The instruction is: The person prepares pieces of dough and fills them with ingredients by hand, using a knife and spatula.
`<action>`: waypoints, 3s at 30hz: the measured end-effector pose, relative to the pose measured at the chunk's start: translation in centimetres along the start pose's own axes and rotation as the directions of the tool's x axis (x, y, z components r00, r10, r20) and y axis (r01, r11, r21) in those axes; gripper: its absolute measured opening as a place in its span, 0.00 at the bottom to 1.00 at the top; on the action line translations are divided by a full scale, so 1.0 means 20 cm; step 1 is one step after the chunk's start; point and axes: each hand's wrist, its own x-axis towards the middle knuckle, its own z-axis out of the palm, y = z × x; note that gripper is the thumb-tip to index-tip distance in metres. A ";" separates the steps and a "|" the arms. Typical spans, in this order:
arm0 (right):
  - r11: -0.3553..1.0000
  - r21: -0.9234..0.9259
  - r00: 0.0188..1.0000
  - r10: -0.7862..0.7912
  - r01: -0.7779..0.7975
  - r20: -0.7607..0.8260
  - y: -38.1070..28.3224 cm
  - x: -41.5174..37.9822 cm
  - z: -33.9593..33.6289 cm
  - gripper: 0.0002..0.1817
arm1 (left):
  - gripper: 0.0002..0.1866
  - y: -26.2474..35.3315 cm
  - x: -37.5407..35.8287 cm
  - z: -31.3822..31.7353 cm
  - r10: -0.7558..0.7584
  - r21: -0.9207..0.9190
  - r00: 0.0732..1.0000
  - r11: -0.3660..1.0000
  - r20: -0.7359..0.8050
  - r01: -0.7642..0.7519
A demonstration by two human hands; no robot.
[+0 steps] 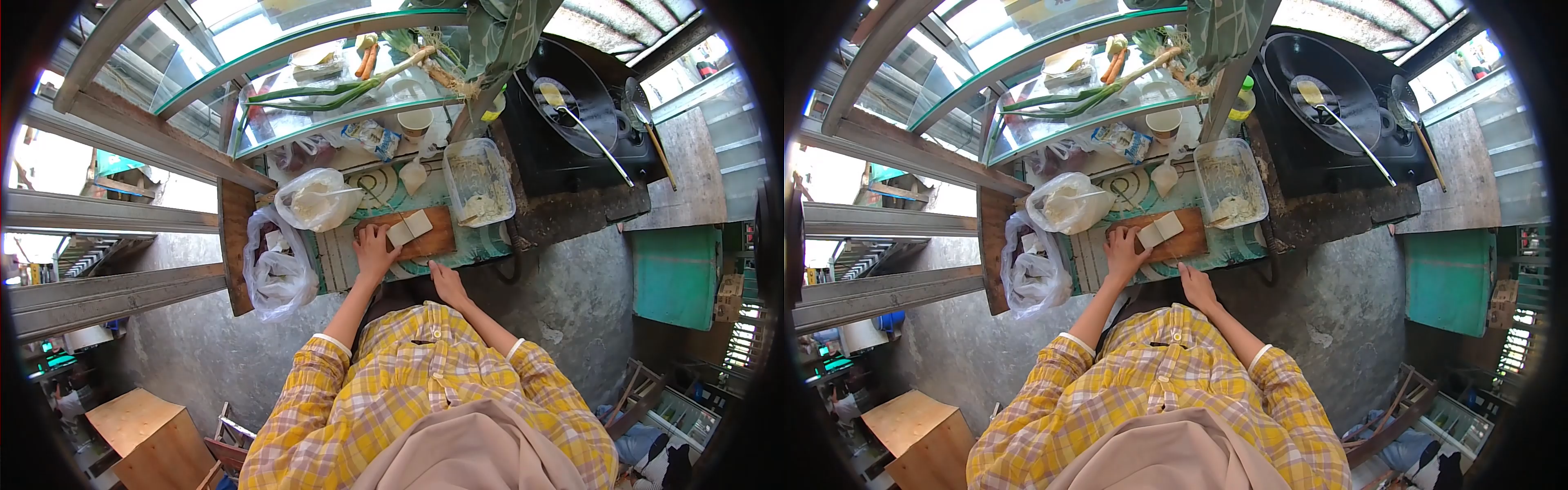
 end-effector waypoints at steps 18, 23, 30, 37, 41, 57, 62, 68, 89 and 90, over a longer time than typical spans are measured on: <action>1.000 0.013 1.000 -0.011 0.011 0.007 0.00 0.01 -0.01 0.28 | 0.30 -0.01 0.01 0.01 -0.001 -0.002 1.000 1.000 0.006 0.001; 1.000 0.022 1.000 -0.015 0.014 0.023 -0.02 0.01 -0.02 0.28 | 0.30 -0.01 0.01 0.01 0.001 -0.010 1.000 1.000 0.007 -0.001; 1.000 0.019 0.999 0.000 0.000 0.036 -0.03 0.00 -0.03 0.28 | 0.30 -0.01 0.01 0.01 0.012 0.004 1.000 1.000 -0.008 -0.012; 1.000 0.013 0.999 0.002 -0.002 0.043 -0.02 0.00 -0.02 0.28 | 0.30 -0.01 0.00 0.02 0.017 0.004 1.000 1.000 -0.013 -0.017; 1.000 -0.012 0.999 0.017 -0.017 0.030 -0.04 -0.01 -0.02 0.29 | 0.30 -0.02 0.00 0.02 0.016 -0.008 1.000 1.000 -0.017 -0.016; 0.988 -0.122 0.989 0.106 -0.093 0.103 -0.08 0.00 -0.02 0.29 | 0.30 -0.01 0.00 0.01 0.021 -0.010 0.999 1.000 -0.026 -0.021; 0.985 -0.139 0.985 0.123 -0.106 0.119 -0.09 0.01 -0.04 0.29 | 0.30 -0.01 0.00 0.00 0.019 -0.015 1.000 1.000 -0.020 -0.019; 0.982 -0.157 0.985 0.126 -0.107 0.120 -0.09 0.01 -0.03 0.29 | 0.31 0.03 0.02 -0.07 0.011 -0.027 1.000 1.000 0.011 -0.011; 0.977 -0.182 0.985 0.130 -0.108 0.117 -0.09 0.03 -0.02 0.29 | 0.34 0.05 0.28 0.17 0.429 0.180 0.902 0.884 0.053 -0.431; 0.978 -0.180 0.985 0.131 -0.109 0.114 -0.09 0.03 -0.02 0.29 | 0.34 0.05 0.28 0.17 0.431 0.172 0.901 0.885 0.048 -0.433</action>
